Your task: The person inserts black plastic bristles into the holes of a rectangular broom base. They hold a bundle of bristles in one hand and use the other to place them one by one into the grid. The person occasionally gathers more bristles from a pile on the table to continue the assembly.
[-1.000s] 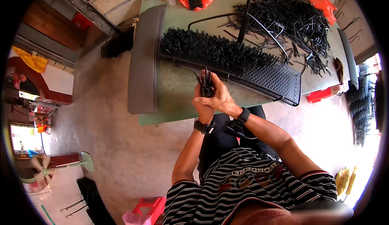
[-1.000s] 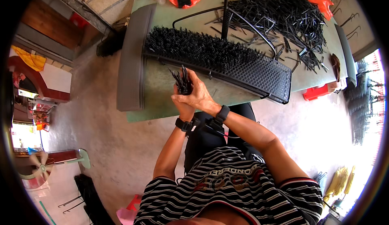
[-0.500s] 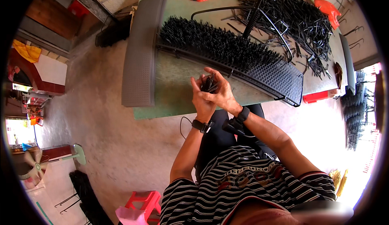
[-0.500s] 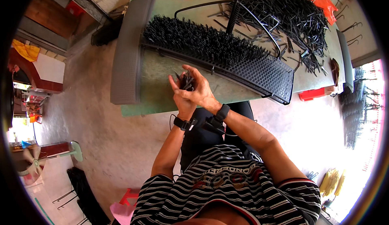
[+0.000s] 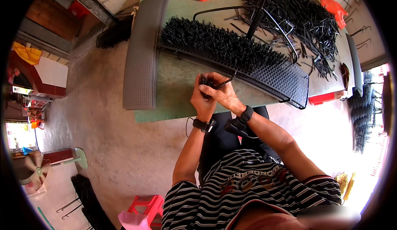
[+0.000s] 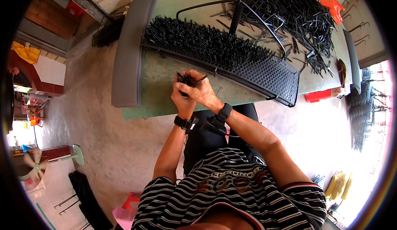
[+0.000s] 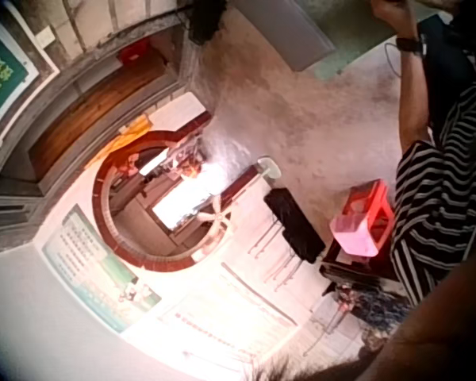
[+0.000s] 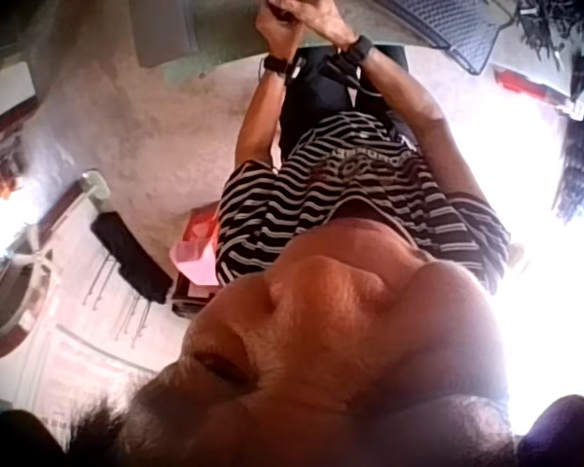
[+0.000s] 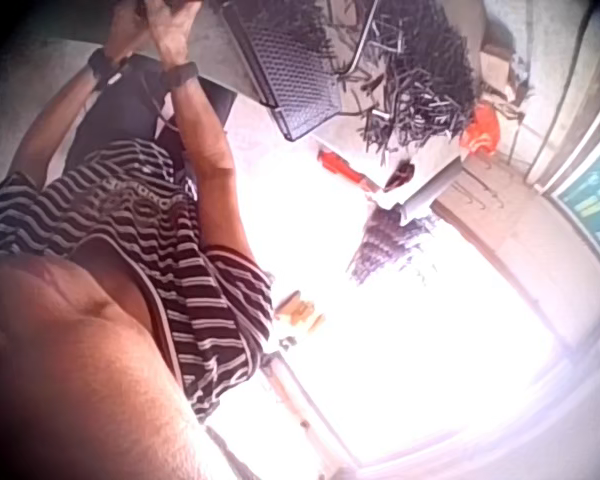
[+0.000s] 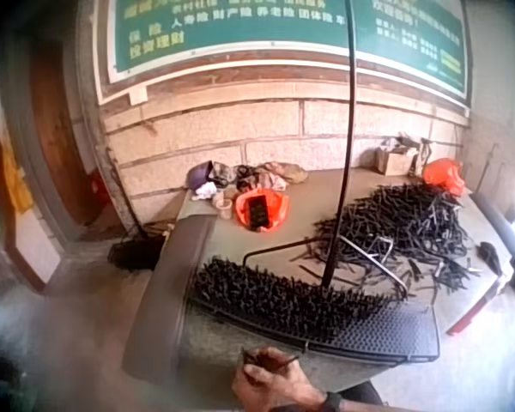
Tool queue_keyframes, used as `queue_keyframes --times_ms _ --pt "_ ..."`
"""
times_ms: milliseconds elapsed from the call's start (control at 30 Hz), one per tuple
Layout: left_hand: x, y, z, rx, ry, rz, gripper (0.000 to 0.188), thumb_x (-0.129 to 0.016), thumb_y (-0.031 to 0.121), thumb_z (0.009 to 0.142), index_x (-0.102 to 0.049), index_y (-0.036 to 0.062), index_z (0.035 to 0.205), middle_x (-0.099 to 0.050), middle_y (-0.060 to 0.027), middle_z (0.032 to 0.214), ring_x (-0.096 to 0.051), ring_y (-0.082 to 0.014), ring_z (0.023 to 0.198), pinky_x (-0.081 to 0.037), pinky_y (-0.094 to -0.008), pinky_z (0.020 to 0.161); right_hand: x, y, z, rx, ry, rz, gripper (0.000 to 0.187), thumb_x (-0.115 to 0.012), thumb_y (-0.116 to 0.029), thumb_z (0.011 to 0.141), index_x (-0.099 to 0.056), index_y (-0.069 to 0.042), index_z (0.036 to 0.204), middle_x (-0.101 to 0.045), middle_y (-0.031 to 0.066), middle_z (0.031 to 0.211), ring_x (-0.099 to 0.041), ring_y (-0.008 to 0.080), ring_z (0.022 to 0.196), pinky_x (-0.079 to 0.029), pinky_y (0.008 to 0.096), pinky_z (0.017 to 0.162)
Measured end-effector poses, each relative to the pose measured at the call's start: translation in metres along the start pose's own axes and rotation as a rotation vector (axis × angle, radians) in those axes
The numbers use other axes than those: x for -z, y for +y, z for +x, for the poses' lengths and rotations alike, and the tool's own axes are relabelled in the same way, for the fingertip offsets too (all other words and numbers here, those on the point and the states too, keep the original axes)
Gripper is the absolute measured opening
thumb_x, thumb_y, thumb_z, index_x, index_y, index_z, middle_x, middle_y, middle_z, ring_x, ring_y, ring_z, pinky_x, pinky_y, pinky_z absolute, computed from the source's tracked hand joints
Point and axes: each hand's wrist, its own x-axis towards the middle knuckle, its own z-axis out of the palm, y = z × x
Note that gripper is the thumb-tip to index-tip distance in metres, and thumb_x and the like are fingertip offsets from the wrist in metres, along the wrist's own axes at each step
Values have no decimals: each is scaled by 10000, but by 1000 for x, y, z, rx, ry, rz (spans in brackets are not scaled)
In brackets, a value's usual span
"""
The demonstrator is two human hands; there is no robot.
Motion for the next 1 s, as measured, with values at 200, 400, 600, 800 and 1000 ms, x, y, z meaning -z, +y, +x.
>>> queue_keyframes --times_ms 200,400,600,800,1000 --pt "-4 -1 1 17 18 118 493 -677 87 700 -545 100 1175 -658 -148 910 -653 -322 821 -515 -378 694 13 9 5 -7 36 134 306 -642 -139 867 -572 26 1115 -631 47 972 -553 93 919 -465 266 817" --pt "0 -2 4 78 -63 179 428 -677 87 679 -553 86 1089 -660 -147 835 -638 -357 790 -503 -424 661 28 0 4 22 104 18 355 -677 -206 835 -609 14 1105 -645 86 968 -566 90 822 -473 264 685" --pt "5 9 8 171 -190 346 371 -664 101 667 -548 63 1017 -654 -160 795 -625 -386 781 -491 -452 652 42 -12 -6 33 271 -306 301 -730 -193 739 -685 13 955 -646 69 724 -554 71 639 -457 260 558" --pt "5 7 5 222 -299 367 350 -662 82 655 -553 26 983 -645 -140 737 -651 -322 694 -500 -398 583 55 -29 -18 -44 130 -199 166 -681 -101 812 -659 59 847 -604 49 580 -545 68 476 -436 224 429" --pt "11 27 6 699 -632 -182 299 -695 2 663 -570 -11 935 -636 -98 720 -626 -202 576 -479 -302 473 66 -40 -30 -27 163 -183 138 -671 -76 811 -652 61 805 -614 66 581 -569 77 477 -457 215 439"
